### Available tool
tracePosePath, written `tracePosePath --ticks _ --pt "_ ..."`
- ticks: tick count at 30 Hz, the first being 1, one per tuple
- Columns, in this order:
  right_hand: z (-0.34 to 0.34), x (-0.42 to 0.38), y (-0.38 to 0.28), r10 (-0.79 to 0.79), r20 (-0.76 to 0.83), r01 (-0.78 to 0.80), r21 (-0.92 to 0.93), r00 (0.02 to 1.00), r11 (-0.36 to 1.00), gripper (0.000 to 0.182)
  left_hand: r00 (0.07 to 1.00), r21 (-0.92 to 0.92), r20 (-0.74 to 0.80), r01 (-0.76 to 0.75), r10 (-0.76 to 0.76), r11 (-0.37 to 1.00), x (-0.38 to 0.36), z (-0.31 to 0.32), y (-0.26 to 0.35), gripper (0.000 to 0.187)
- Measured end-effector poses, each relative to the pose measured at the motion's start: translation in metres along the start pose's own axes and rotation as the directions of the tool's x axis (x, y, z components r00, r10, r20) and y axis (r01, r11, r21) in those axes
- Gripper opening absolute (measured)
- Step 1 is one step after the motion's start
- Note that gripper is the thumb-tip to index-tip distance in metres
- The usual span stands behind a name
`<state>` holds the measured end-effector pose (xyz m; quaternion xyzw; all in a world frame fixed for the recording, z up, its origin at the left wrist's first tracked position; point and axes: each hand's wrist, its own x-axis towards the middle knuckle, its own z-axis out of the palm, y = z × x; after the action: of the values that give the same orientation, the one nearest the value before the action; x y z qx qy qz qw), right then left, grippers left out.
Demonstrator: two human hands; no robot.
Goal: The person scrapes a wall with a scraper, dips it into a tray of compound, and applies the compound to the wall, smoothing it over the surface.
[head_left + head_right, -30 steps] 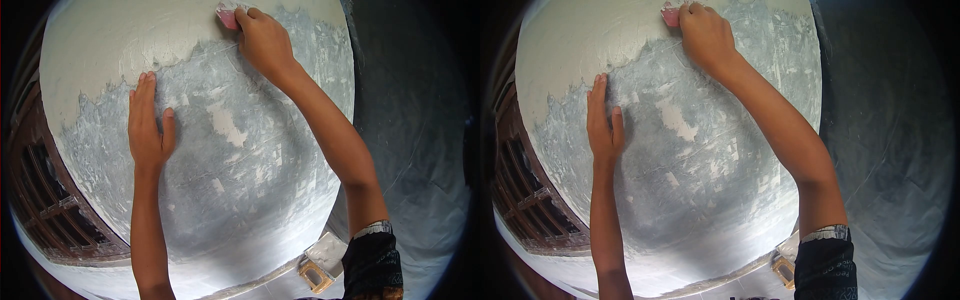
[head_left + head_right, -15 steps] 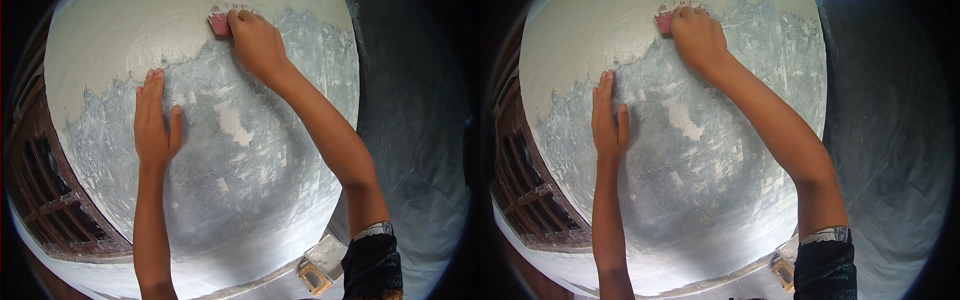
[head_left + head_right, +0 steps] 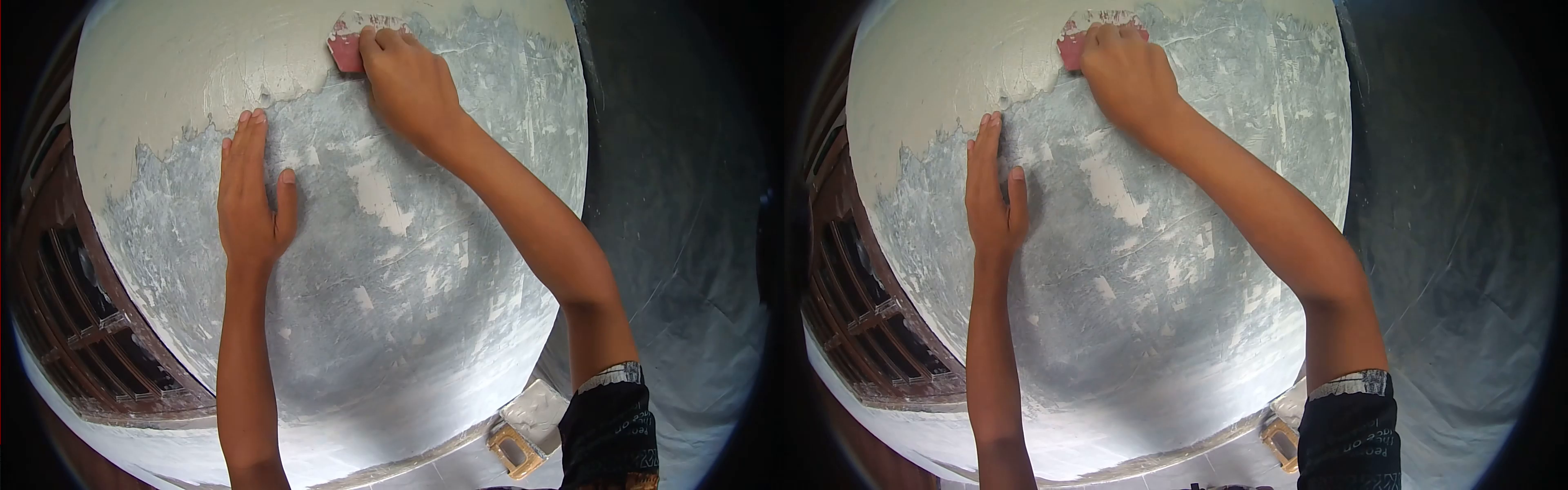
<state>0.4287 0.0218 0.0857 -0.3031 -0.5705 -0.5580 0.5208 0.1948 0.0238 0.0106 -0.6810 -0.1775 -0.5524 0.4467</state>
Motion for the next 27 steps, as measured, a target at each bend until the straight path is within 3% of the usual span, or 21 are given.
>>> tracePosePath --ticks 4,6,10,12,13,15,18,20,21,23,27 --pt "-0.025 -0.044 -0.039 -0.153 -0.019 0.154 0.110 0.988 0.982 0.030 1.000 -0.025 -0.007 0.003 -0.003 1.000 0.003 -0.002 0.002 0.055" --pt "-0.036 -0.032 -0.031 -0.117 -0.075 0.129 0.190 0.990 0.973 0.030 1.000 -0.021 -0.003 -0.009 0.009 1.000 0.002 -0.001 0.001 0.055" --pt "-0.018 0.023 0.020 -0.055 -0.097 0.058 0.032 0.994 0.998 0.034 1.000 -0.007 0.000 -0.003 0.003 1.000 0.001 0.000 0.001 0.055" --pt "-0.002 0.029 0.033 0.082 -0.008 -0.082 0.012 0.997 0.997 0.016 1.000 0.004 0.008 -0.011 0.011 1.000 0.000 0.001 0.000 0.051" --pt "-0.002 0.020 0.028 0.084 -0.007 -0.084 0.011 0.996 0.996 0.016 1.000 0.002 0.010 -0.012 0.012 1.000 0.000 0.000 0.000 0.051" --pt "-0.007 -0.016 0.009 0.005 0.052 -0.003 -0.024 0.999 1.000 0.047 1.000 -0.002 -0.001 0.001 -0.001 1.000 0.000 0.000 0.000 0.052" --pt "-0.031 -0.056 -0.032 -0.058 0.085 0.046 0.131 0.995 0.990 0.046 1.000 -0.028 0.002 -0.001 0.001 1.000 0.001 -0.001 0.002 0.052" --pt "-0.046 -0.048 -0.038 -0.103 0.040 0.092 0.209 0.994 0.974 0.024 1.000 -0.025 -0.001 0.000 0.000 1.000 0.002 -0.001 0.002 0.054" --pt "-0.047 -0.034 -0.031 -0.098 0.041 0.087 0.208 0.994 0.974 0.024 1.000 -0.021 0.002 0.001 -0.001 1.000 0.002 -0.001 0.002 0.056" --pt "-0.034 0.007 -0.002 -0.057 -0.079 0.061 0.056 0.995 0.997 0.033 1.000 -0.014 0.006 -0.005 0.005 1.000 0.002 -0.001 0.001 0.056" --pt "-0.010 0.024 0.026 -0.024 -0.020 0.022 -0.066 1.000 0.998 0.045 1.000 -0.006 0.009 0.003 -0.003 1.000 0.000 0.000 0.001 0.051"
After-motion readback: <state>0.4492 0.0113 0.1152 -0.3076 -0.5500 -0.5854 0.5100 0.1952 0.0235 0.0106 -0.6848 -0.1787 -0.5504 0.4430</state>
